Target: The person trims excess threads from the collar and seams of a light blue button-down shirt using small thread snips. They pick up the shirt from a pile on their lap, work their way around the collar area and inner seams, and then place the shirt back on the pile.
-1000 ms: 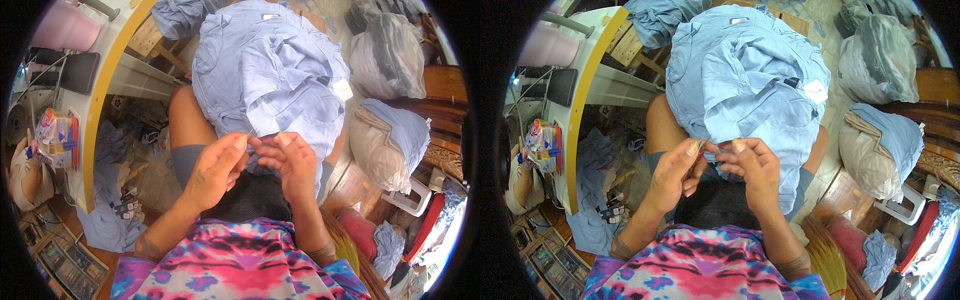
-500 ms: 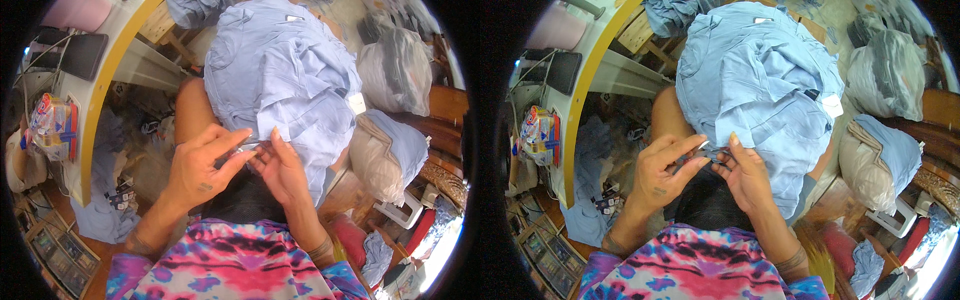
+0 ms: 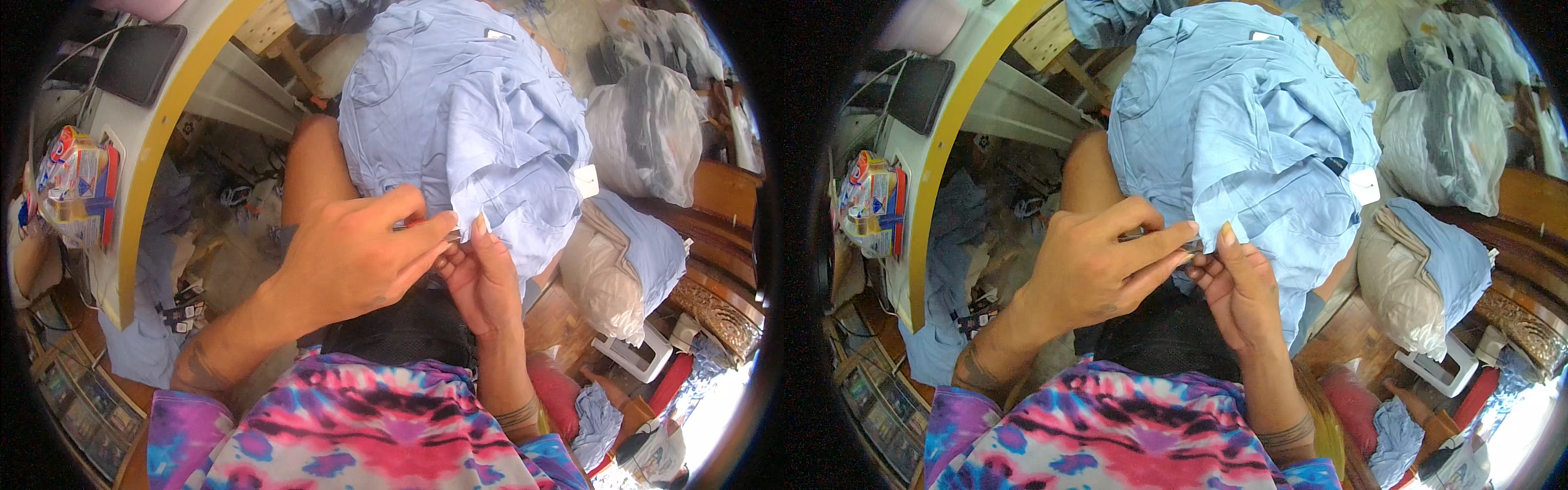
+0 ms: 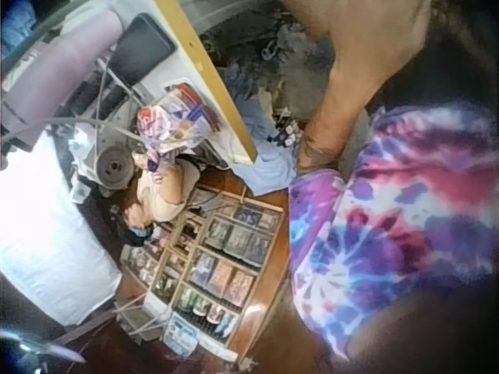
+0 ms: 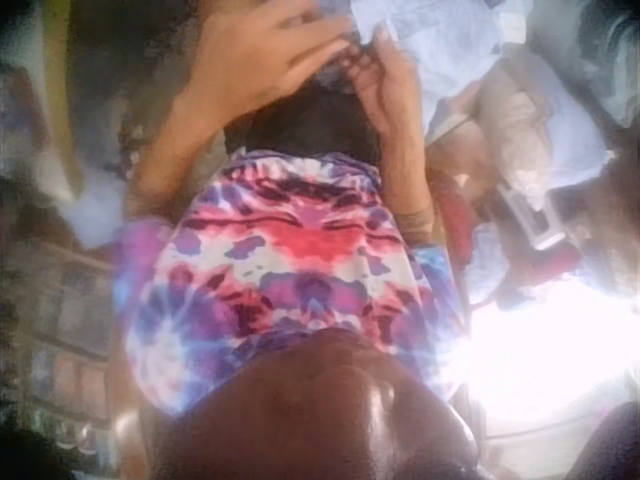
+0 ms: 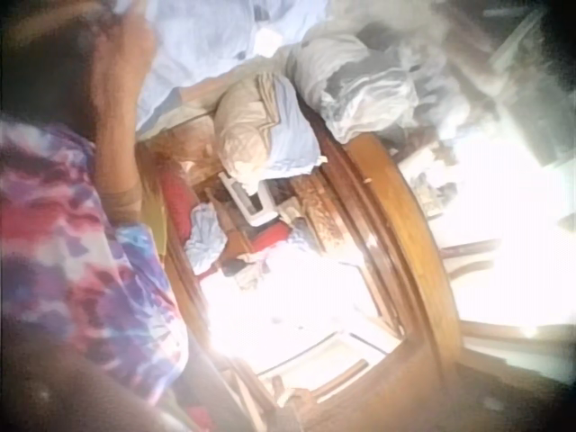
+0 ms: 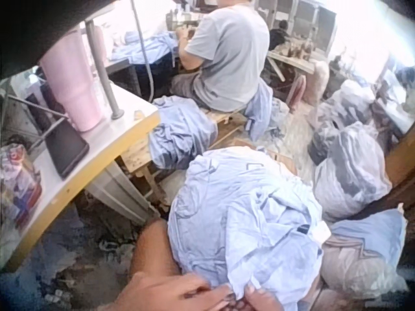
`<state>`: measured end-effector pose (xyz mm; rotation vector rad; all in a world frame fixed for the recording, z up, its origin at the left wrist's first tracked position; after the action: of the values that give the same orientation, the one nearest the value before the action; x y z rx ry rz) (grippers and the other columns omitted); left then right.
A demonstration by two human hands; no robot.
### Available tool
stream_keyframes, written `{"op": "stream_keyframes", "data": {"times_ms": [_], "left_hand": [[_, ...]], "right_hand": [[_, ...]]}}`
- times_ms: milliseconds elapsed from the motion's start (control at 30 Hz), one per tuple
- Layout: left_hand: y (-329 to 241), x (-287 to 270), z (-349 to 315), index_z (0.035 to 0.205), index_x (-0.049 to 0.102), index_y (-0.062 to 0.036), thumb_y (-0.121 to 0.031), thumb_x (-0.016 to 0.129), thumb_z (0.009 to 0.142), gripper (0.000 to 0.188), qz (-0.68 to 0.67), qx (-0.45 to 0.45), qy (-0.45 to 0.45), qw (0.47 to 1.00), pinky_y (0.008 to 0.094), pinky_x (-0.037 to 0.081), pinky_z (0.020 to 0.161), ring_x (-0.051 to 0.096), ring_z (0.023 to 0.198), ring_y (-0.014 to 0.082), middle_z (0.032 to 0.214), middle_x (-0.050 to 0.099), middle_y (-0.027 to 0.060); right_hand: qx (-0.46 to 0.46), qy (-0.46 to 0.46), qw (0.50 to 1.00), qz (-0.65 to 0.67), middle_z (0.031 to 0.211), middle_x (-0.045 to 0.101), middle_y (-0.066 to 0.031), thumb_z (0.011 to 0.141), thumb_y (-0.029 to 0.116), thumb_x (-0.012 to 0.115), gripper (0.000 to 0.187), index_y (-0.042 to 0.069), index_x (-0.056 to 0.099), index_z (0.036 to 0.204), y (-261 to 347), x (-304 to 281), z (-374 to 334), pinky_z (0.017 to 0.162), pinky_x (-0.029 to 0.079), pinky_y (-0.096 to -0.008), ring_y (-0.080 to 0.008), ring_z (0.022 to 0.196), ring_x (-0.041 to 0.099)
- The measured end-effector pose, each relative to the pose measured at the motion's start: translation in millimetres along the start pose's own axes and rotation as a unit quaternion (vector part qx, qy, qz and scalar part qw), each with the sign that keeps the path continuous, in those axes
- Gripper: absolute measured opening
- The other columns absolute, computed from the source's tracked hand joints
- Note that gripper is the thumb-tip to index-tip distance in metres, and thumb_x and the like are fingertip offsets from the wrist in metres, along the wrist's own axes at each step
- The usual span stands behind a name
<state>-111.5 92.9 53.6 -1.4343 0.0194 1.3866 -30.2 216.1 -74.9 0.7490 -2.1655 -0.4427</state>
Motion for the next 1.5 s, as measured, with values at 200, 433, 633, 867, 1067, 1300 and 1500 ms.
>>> {"op": "stream_keyframes", "data": {"times_ms": [200, 433, 633, 867, 1067, 1300, 1500], "left_hand": [[-2.7, 2.5, -1.9, 0.110, 0.076, -0.0139, -0.020, 0.080, 0.082, 0.028, 0.025, 0.000, 0.018, 1.000, 0.0298, 0.048, 0.050, 0.062, 0.060, 0.0148, 0.085, 0.063, -0.0015], [-6.8, 5.2, -2.4, 0.106, 0.075, -0.0130, -0.018, 0.079, 0.082, 0.025, 0.041, 0.006, 0.051, 0.998, 0.0315, 0.049, 0.052, 0.064, 0.064, 0.0172, 0.084, 0.062, -0.0007], [-7.7, 7.1, -3.7, 0.103, 0.075, -0.0131, -0.019, 0.077, 0.083, 0.021, 0.053, 0.022, 0.060, 0.997, 0.0322, 0.049, 0.053, 0.065, 0.064, 0.0179, 0.084, 0.063, -0.0005], [-6.7, 6.6, -4.2, 0.102, 0.075, -0.0137, -0.020, 0.078, 0.083, 0.021, 0.033, 0.027, 0.053, 0.998, 0.0330, 0.049, 0.051, 0.065, 0.062, 0.0186, 0.082, 0.063, -0.0005], [-6.5, 5.8, -4.7, 0.103, 0.075, -0.0139, -0.020, 0.079, 0.082, 0.022, 0.023, 0.034, 0.037, 0.998, 0.0334, 0.049, 0.051, 0.064, 0.061, 0.0193, 0.082, 0.064, -0.0001], [-7.5, 3.0, -6.0, 0.101, 0.075, -0.0129, -0.019, 0.079, 0.081, 0.021, 0.009, 0.023, 0.027, 0.999, 0.0334, 0.048, 0.051, 0.064, 0.061, 0.0194, 0.081, 0.063, 0.0000], [-11.5, -1.3, -9.0, 0.102, 0.075, -0.0131, -0.018, 0.081, 0.080, 0.023, 0.001, 0.039, -0.014, 0.999, 0.0327, 0.048, 0.051, 0.064, 0.061, 0.0187, 0.080, 0.063, -0.0005]], "right_hand": [[-0.008, -0.015, 1.000, 0.000, 0.090, 0.070, -0.0060, 0.104, 0.031, 0.062, 0.027, 0.005, 0.067, 0.097, -2.5, -5.9, -0.6, 0.081, 0.054, -0.0352, -0.0154, 0.083, 0.066], [-0.035, -0.024, 0.999, -0.008, 0.084, 0.067, -0.0082, 0.102, 0.027, 0.067, 0.026, 0.004, 0.063, 0.090, -2.9, -13.1, -0.5, 0.078, 0.054, -0.0355, -0.0178, 0.082, 0.066], [-0.054, -0.038, 0.998, -0.015, 0.083, 0.066, -0.0086, 0.102, 0.027, 0.066, 0.027, 0.002, 0.062, 0.093, -0.8, -10.9, -4.4, 0.076, 0.053, -0.0345, -0.0180, 0.080, 0.065], [-0.057, -0.019, 0.998, -0.014, 0.082, 0.066, -0.0080, 0.104, 0.027, 0.064, 0.027, 0.003, 0.061, 0.090, 0.2, -7.3, -6.1, 0.075, 0.052, -0.0346, -0.0177, 0.079, 0.064], [-0.056, -0.015, 0.998, 0.004, 0.084, 0.066, -0.0080, 0.104, 0.029, 0.062, 0.028, 0.003, 0.061, 0.093, 0.9, -3.4, -10.3, 0.075, 0.051, -0.0348, -0.0173, 0.079, 0.063], [-0.050, 0.035, 0.998, 0.030, 0.097, 0.069, -0.0078, 0.106, 0.031, 0.058, 0.028, 0.003, 0.063, 0.106, 1.2, 8.2, -13.3, 0.078, 0.051, -0.0328, -0.0146, 0.084, 0.063], [-0.078, 0.044, 0.995, 0.033, 0.099, 0.069, -0.0062, 0.107, 0.030, 0.057, 0.026, 0.004, 0.063, 0.106, 3.5, 12.8, -17.0, 0.080, 0.052, -0.0318, -0.0137, 0.084, 0.063]]}}
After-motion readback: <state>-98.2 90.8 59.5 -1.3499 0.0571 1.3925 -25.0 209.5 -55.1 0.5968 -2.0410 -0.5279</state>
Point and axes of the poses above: each hand's wrist, its own z-axis towards the middle knuckle, its own x-axis out of the palm, y = z × x, the point moved 10 cm from there along z, towards the middle knuckle
